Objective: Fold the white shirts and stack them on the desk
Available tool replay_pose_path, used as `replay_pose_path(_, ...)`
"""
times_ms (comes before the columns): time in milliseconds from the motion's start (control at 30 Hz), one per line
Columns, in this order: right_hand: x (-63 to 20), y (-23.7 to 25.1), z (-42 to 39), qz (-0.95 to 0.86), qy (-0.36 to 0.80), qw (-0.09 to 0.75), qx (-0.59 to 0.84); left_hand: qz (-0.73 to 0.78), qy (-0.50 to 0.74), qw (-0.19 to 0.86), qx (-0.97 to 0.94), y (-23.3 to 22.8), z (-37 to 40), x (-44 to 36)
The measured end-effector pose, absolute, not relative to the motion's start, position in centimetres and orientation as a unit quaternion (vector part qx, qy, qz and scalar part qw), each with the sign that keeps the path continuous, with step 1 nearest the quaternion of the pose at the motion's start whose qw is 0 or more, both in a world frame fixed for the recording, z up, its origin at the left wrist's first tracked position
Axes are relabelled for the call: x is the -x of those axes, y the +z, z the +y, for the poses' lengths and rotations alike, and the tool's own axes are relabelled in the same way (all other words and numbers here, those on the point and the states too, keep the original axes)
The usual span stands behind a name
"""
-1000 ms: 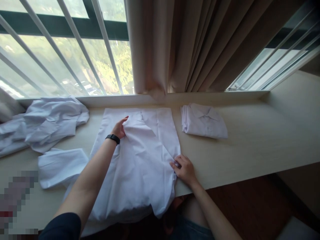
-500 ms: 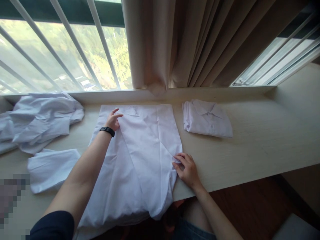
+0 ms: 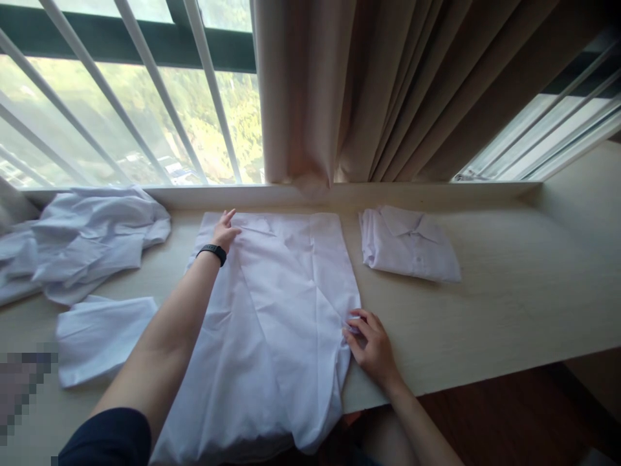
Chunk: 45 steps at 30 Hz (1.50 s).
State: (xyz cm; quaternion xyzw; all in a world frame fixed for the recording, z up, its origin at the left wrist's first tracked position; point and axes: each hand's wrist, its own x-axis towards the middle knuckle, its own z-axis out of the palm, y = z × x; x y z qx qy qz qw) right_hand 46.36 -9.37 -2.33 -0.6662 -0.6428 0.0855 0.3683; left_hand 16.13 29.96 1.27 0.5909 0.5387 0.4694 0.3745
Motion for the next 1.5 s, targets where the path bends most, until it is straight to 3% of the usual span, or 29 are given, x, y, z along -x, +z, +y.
replay_pose_path(167, -46.4, -2.4, -9.4, -0.639, 0.08, 0.371, 0.669, 0.545, 0.337, 0.197, -0.742, 3.1, 22.8, -16.7)
replay_pose_path(333, -46.5, -3.2, -9.3, -0.642, 0.063, 0.365, 0.671, 0.35, 0.174, 0.139, -0.91, 3.5, 4.3, -19.8)
replay_pose_path(500, -46.3, -3.5, -9.3, -0.651, 0.035, 0.347, 0.674, 0.348, 0.126, 0.118, -0.921, 1.7, -7.3, -21.7)
replay_pose_path(1233, -45.0, -4.4, -10.0, -0.657, -0.075, 0.331, 0.673, 0.372, 0.133, 0.06, -0.917, -1.0, -17.6, -24.5)
replay_pose_path(1367, -45.3, -4.0, -10.4, -0.639, -0.077, 0.343, 0.685, 0.41, 0.192, 0.086, -0.888, 0.7, -16.9, -20.6)
replay_pose_path(1500, -44.0, -2.6, -11.4, -0.632, -0.106, 0.365, 0.675, 0.556, 0.29, 0.023, -0.778, 3.2, -14.2, -11.3)
